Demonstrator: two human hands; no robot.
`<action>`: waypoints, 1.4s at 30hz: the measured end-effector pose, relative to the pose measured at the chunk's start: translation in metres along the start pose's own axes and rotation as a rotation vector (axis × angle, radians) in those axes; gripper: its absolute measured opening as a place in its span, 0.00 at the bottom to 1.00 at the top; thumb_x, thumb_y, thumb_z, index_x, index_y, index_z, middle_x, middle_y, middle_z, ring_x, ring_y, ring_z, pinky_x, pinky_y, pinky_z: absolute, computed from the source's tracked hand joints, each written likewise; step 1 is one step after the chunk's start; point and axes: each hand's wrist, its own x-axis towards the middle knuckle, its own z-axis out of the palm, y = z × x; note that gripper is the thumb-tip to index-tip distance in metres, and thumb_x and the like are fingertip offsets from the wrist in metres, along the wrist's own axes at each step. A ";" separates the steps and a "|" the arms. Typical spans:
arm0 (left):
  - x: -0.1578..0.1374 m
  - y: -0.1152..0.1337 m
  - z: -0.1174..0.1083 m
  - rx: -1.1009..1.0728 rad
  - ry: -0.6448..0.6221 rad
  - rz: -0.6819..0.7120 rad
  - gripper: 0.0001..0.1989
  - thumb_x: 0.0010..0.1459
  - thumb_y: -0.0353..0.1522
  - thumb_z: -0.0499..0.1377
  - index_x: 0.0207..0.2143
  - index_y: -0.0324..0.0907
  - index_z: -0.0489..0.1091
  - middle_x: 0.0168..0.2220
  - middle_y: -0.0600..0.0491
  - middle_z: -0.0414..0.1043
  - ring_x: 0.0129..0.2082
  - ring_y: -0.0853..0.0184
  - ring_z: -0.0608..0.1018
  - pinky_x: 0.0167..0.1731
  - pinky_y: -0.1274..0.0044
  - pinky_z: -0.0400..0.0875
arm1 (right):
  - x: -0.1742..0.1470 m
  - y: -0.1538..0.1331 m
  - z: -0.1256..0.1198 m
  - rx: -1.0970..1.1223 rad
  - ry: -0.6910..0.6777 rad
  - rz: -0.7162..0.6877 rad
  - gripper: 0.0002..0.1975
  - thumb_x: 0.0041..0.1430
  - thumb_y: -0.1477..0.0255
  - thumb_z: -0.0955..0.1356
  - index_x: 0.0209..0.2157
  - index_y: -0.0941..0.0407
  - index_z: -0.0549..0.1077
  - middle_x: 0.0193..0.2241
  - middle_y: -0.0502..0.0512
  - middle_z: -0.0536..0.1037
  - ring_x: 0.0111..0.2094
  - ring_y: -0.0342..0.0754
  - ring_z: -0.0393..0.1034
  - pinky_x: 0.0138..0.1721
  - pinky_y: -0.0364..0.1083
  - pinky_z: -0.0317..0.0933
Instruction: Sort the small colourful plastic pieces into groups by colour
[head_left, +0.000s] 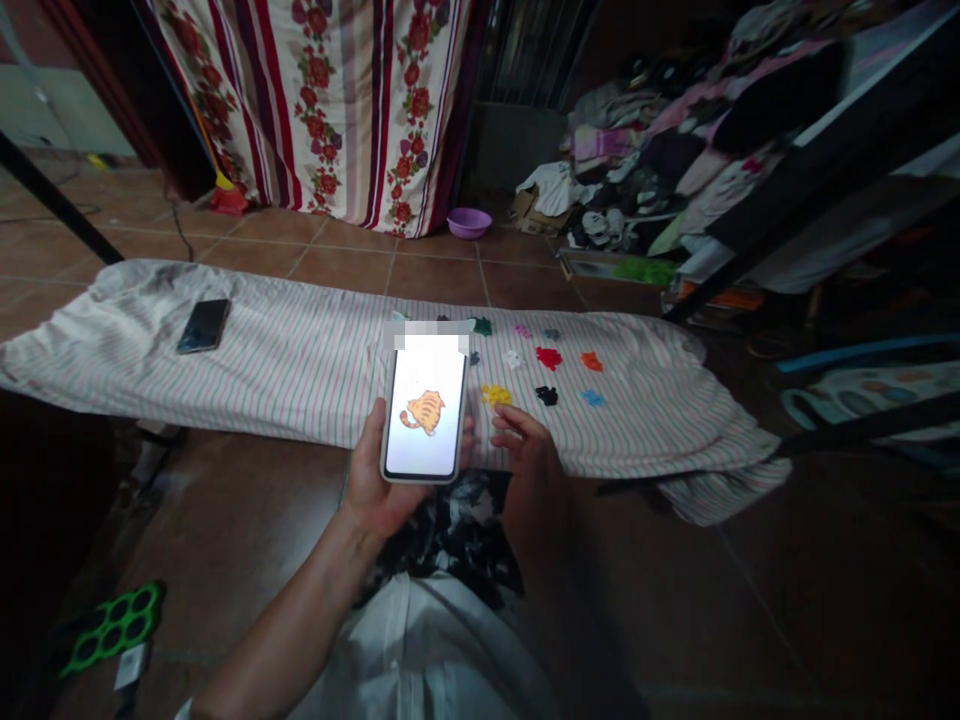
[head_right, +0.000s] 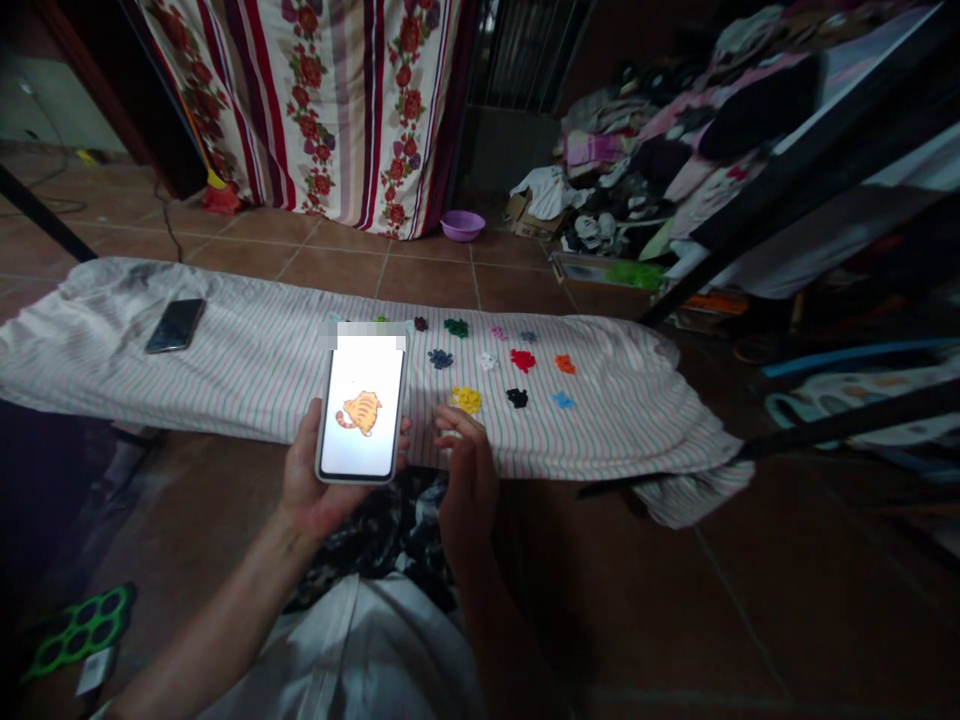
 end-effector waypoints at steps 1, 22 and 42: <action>0.000 0.000 0.001 -0.001 0.002 0.002 0.33 0.60 0.50 0.48 0.57 0.35 0.62 0.46 0.37 0.74 0.42 0.53 0.78 0.48 0.59 0.69 | 0.000 -0.002 -0.001 -0.033 -0.005 -0.045 0.21 0.68 0.61 0.53 0.46 0.52 0.71 0.48 0.57 0.72 0.44 0.49 0.69 0.43 0.52 0.65; -0.003 0.002 -0.002 -0.007 -0.072 0.054 0.31 0.60 0.47 0.50 0.61 0.42 0.58 0.51 0.43 0.72 0.52 0.52 0.72 0.53 0.59 0.64 | 0.011 -0.036 -0.005 -0.234 -0.196 -0.391 0.28 0.65 0.52 0.51 0.38 0.45 0.78 0.58 0.50 0.63 0.59 0.57 0.52 0.57 0.62 0.53; 0.001 0.008 -0.012 -0.011 -0.118 0.054 0.30 0.61 0.48 0.50 0.58 0.38 0.63 0.46 0.43 0.75 0.50 0.54 0.74 0.53 0.61 0.64 | 0.038 -0.072 -0.020 -0.161 -0.363 -0.604 0.16 0.63 0.70 0.60 0.50 0.52 0.71 0.43 0.55 0.76 0.44 0.49 0.72 0.43 0.49 0.69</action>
